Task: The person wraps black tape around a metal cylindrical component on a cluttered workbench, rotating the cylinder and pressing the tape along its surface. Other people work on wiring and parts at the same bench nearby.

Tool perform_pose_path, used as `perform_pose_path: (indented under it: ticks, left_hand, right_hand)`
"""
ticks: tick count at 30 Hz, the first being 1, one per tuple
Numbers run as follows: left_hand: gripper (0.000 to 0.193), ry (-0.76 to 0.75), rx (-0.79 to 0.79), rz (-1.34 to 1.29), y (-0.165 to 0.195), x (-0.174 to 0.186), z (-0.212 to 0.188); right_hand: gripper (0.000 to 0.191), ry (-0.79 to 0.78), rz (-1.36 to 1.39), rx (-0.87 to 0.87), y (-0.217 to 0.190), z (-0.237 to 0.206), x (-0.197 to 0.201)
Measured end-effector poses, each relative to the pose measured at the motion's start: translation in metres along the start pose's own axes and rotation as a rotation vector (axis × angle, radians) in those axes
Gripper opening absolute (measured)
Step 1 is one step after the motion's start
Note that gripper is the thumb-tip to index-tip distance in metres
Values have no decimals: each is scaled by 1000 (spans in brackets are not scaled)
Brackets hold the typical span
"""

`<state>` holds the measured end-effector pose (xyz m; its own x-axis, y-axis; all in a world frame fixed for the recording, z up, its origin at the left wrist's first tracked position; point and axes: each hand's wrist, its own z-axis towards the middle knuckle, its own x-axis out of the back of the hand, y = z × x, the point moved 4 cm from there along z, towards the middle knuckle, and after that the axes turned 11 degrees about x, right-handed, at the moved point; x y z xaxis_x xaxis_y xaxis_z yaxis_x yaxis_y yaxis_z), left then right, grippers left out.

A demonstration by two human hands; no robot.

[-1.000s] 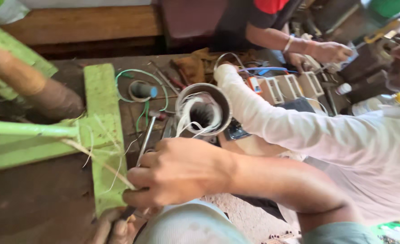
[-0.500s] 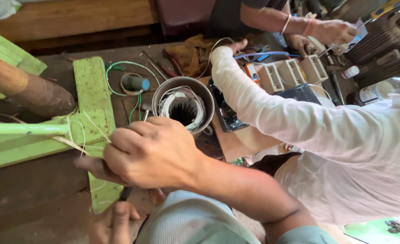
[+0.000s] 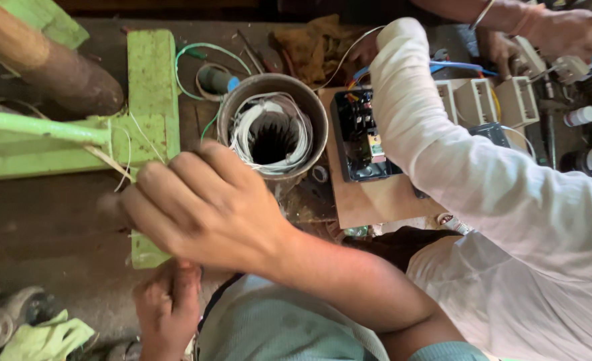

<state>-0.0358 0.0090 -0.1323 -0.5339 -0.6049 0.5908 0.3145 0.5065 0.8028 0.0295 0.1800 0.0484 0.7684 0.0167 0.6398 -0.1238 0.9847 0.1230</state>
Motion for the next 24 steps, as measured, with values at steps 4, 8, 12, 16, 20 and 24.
perform_pose_path:
  ticks: [4, 8, 12, 16, 20, 24]
  left_hand:
    - [47, 16, 106, -23, -4, -3, -4]
    - [49, -55, 184, -107, -8, -2, -6]
    - [49, -157, 124, -475, -6, 1, -11]
    - [41, -140, 65, -673, -13, -5, -23]
    - [27, -93, 135, -702, -35, -8, -24]
    - [26, -44, 153, -610, -49, -8, -17]
  right_hand:
    - [8, 95, 258, 209, -26, -50, 20]
    - [17, 93, 355, -179, 1, -154, -14]
    - [41, -710, 133, -1059, 48, -275, -70]
    - [42, -761, 32, -1043, 63, -345, -115]
    - [32, -662, 14, -1139, 61, -339, -120]
    - [28, -403, 158, -1065, 33, -295, -79]
